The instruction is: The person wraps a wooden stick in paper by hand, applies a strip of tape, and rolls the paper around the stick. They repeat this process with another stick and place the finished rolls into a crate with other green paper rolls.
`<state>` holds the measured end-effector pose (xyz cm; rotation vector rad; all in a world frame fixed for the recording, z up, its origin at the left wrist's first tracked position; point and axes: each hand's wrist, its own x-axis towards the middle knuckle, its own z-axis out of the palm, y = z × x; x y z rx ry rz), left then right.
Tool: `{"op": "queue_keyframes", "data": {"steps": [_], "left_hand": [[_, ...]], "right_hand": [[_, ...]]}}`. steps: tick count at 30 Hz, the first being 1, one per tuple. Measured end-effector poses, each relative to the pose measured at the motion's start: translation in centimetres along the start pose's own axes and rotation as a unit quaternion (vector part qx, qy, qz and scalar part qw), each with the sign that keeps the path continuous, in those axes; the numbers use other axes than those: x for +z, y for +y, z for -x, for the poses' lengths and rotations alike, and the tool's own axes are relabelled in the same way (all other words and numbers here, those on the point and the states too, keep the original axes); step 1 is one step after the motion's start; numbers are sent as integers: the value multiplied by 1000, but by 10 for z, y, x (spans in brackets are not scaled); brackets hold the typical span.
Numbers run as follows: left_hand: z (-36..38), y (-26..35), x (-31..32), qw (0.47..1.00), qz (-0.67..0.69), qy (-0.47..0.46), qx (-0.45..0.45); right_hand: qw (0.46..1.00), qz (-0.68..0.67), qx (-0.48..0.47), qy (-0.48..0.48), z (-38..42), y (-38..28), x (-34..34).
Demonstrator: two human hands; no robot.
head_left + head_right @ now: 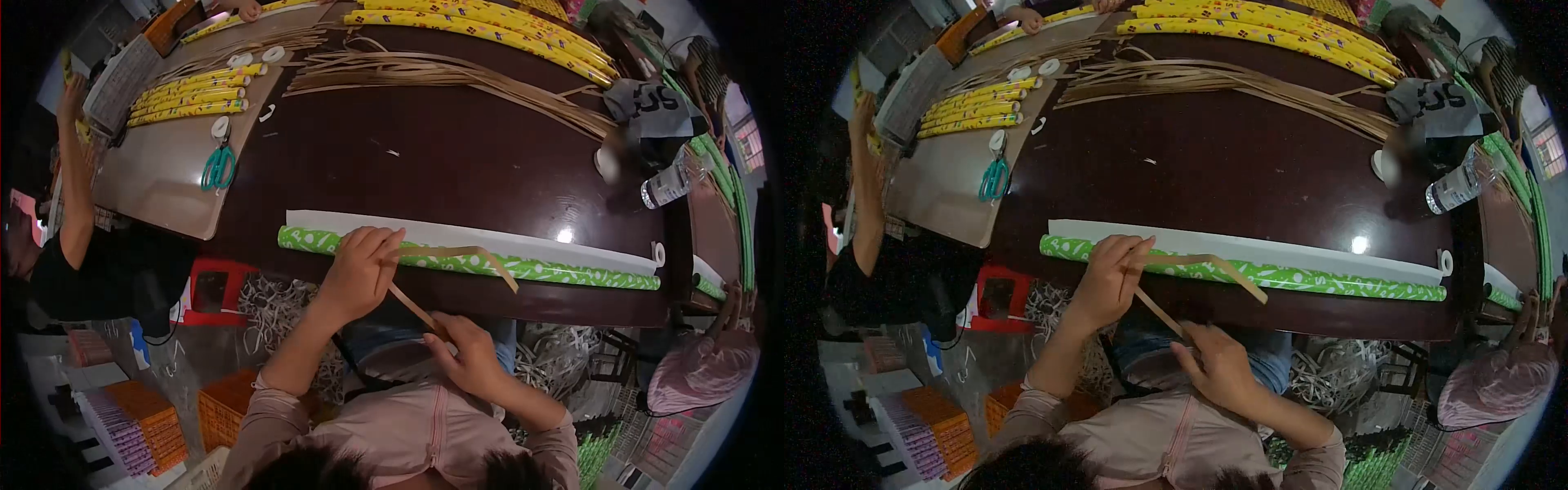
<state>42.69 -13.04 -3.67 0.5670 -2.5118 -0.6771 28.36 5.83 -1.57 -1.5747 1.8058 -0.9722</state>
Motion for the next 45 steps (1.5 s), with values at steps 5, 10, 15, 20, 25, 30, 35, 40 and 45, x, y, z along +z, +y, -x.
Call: {"op": "queue_keyframes", "data": {"steps": [5, 10, 15, 20, 25, 30, 35, 40, 45], "left_hand": [[0, 0, 1, 999, -42, 20, 23], [0, 2, 0, 999, -41, 17, 25], [-2, 1, -4, 998, -42, -1, 50], [-2, -1, -17, 997, -40, -48, 37], [-4, -14, -9, 975, 177, -123, -53], [1, -11, -13, 998, -2, -15, 59], [1, -18, -13, 984, -107, -2, 141], [6, -39, -41, 968, -177, -57, 167], [31, -56, -88, 960, -258, -57, 88]], "right_hand": [[974, -193, -11, 117, -36, -6, -3], [867, -467, -48, 165, -68, -22, -8], [737, -644, 22, 203, -81, -24, -34], [826, -559, 74, -13, -83, -20, -94], [772, -535, 205, -276, -137, -60, -76], [837, -427, 126, -318, -204, -43, -8], [923, -291, 81, -241, -219, -22, 6], [920, -296, 119, -226, -216, -15, 9], [974, -145, -15, -174, -215, -8, 17]]}}
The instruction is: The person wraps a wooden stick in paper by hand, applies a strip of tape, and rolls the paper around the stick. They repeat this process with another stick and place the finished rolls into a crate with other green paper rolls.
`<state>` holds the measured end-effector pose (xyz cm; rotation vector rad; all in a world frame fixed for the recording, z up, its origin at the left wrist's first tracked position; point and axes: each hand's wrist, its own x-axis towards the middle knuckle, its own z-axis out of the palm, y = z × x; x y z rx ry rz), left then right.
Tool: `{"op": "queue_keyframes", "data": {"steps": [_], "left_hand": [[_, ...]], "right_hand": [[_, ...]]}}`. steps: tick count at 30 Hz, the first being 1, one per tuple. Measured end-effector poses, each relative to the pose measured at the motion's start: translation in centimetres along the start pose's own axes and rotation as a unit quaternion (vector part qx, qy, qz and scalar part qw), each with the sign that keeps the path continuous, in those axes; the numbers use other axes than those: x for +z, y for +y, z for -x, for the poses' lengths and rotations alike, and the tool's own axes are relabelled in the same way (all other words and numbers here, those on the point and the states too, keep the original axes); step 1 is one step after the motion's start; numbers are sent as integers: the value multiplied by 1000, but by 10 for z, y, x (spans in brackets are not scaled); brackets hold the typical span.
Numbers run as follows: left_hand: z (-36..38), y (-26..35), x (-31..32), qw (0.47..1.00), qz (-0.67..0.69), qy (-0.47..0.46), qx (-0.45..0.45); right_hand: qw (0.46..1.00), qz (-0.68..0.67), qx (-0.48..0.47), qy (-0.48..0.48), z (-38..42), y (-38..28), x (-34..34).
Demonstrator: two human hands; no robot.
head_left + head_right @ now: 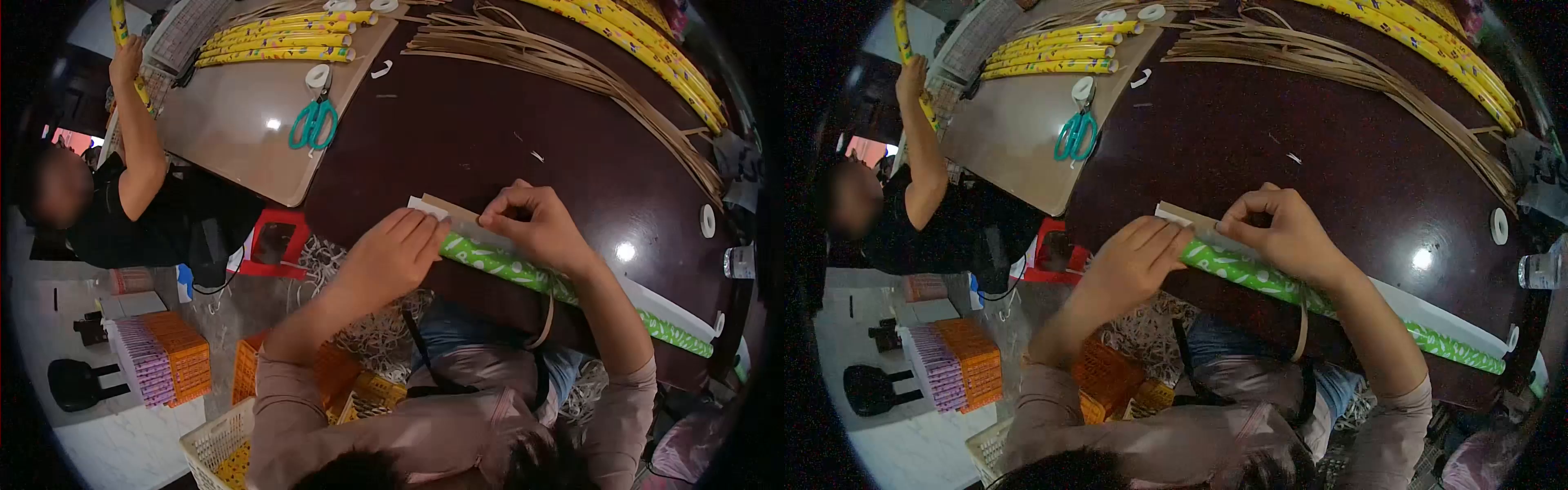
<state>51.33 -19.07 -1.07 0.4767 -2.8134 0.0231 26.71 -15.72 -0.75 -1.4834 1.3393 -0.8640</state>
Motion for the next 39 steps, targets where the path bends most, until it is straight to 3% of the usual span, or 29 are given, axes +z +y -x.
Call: {"op": "queue_keyframes", "data": {"steps": [6, 12, 20, 39], "left_hand": [[8, 4, 5, 999, -20, -7, -25], [13, 9, 10, 999, -21, 16, -48], [17, 7, 16, 996, -16, 66, -54], [18, -4, 15, 996, 38, 39, -64]], "right_hand": [[993, 120, -12, -14, -16, -4, 14], [986, 159, -39, -32, -32, -6, 27], [982, 182, -53, 11, -29, 3, 36], [974, 215, -51, 43, -28, 2, 44]]}}
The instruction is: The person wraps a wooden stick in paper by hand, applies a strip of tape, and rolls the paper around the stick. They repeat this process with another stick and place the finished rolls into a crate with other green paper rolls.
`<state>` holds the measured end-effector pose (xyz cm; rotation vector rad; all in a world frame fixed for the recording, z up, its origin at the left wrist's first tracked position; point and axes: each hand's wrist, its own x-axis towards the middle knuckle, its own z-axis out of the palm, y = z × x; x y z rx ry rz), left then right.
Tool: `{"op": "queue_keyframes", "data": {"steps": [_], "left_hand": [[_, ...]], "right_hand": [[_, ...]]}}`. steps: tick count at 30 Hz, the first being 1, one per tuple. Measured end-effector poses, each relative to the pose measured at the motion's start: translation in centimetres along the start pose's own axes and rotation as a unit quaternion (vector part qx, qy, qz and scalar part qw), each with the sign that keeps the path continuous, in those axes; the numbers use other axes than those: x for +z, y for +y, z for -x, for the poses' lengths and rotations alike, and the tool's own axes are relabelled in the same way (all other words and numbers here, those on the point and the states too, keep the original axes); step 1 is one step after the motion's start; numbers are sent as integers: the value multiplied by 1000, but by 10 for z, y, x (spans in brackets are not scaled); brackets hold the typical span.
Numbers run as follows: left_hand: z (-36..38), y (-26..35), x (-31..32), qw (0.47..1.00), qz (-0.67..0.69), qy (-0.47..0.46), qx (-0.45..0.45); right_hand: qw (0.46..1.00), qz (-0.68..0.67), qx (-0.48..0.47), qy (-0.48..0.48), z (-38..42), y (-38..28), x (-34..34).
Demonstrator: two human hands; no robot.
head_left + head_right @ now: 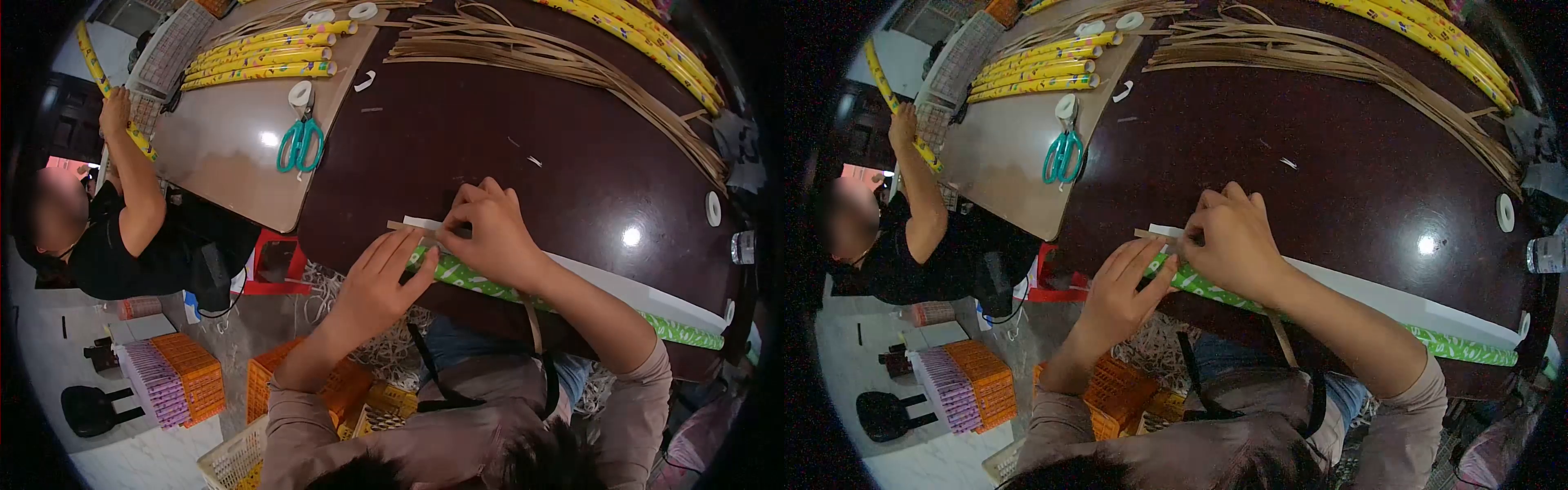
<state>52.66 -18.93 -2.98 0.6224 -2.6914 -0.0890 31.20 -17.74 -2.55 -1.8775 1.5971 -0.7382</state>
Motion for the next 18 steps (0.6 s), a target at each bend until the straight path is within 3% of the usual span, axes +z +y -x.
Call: {"op": "queue_keyframes", "data": {"steps": [18], "left_hand": [[-4, 0, -7, 999, 1, -54, -1]], "right_hand": [[1000, -1, 4, -4, 0, 0, -1]]}}
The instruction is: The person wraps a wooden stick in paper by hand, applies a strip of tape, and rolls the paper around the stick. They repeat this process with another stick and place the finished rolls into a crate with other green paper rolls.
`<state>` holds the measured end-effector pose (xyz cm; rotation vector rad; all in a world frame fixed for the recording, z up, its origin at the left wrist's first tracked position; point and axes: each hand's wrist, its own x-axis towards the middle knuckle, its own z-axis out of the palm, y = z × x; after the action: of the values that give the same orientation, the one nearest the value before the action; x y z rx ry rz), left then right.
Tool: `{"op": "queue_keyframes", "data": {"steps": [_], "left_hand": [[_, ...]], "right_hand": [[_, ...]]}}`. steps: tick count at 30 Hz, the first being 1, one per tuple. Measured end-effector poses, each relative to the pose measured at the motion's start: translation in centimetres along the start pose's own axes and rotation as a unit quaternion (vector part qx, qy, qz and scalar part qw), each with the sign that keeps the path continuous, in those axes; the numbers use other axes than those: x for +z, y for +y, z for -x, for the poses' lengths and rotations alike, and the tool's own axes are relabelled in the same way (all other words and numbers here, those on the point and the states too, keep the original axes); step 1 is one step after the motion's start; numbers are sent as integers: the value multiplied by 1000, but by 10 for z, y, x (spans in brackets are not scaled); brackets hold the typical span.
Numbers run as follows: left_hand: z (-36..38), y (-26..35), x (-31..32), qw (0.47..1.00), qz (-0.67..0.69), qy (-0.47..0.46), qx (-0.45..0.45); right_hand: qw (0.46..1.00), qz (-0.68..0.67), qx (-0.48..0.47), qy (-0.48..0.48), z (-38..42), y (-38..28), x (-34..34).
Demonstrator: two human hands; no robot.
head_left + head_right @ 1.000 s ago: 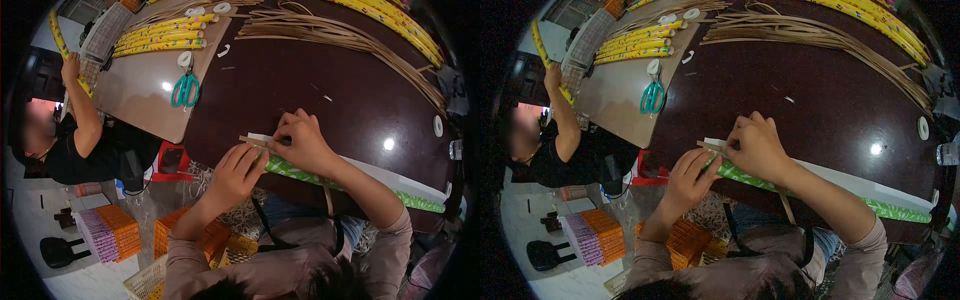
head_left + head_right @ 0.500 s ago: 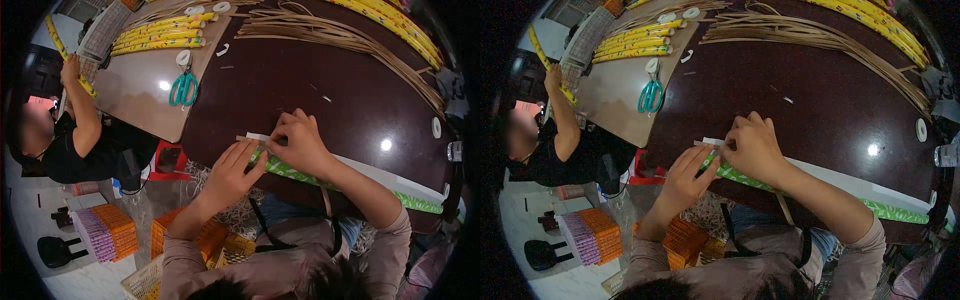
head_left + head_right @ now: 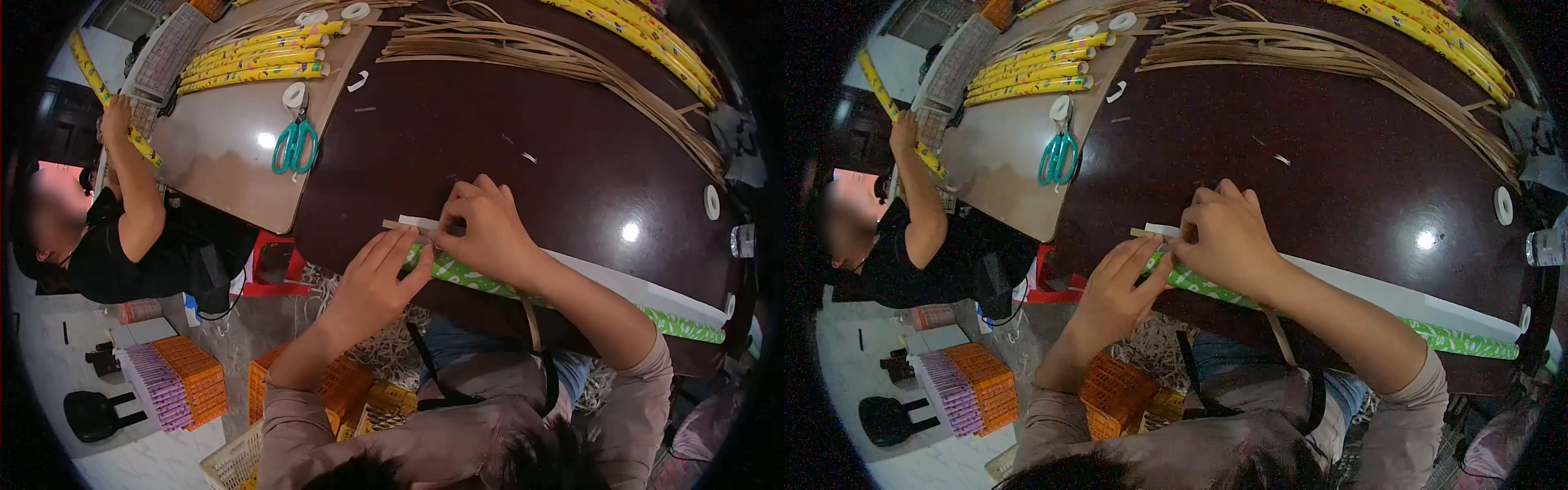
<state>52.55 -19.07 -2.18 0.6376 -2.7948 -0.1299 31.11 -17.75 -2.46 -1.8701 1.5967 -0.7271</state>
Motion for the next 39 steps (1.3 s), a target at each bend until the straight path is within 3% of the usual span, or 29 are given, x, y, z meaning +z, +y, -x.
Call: {"op": "queue_keyframes", "data": {"steps": [4, 7, 9, 10, 13, 14, 16, 20, 26, 30, 35, 39], "left_hand": [[0, 0, 0, 1000, -10, -14, 4], [0, 0, 1, 1000, -6, -13, 2], [1, 1, 2, 1000, -1, -11, 0], [0, 1, 2, 1000, -11, -4, 2], [-1, 2, 4, 1000, -21, 4, 0], [-1, 3, 4, 1000, -27, 4, -4], [0, 2, 3, 1000, -10, 1, -6], [0, 1, 3, 1000, -12, -13, -2], [1, 2, 3, 999, -12, -33, -23], [2, -2, 7, 996, -34, -66, -44], [5, 5, 8, 989, -93, -86, -76], [11, 0, 15, 994, -102, -37, -26]], "right_hand": [[999, -25, -16, 23, 2, 4, -5], [1000, 18, -9, -10, 11, -1, -24], [994, -15, 34, -106, 18, -3, -41], [993, -14, 39, -108, 25, -3, -49], [951, -198, 160, -174, 53, 3, -75], [950, -196, 167, -175, 64, 2, -87], [872, -361, 280, -174, 88, 0, -110], [861, -346, 351, -123, 149, 31, -152], [893, -225, 387, 50, 231, 72, -197], [898, -33, 431, 82, 255, 86, -201], [916, 12, 375, 142, 252, 90, -186], [916, 56, 362, 162, 250, 94, -177]]}}
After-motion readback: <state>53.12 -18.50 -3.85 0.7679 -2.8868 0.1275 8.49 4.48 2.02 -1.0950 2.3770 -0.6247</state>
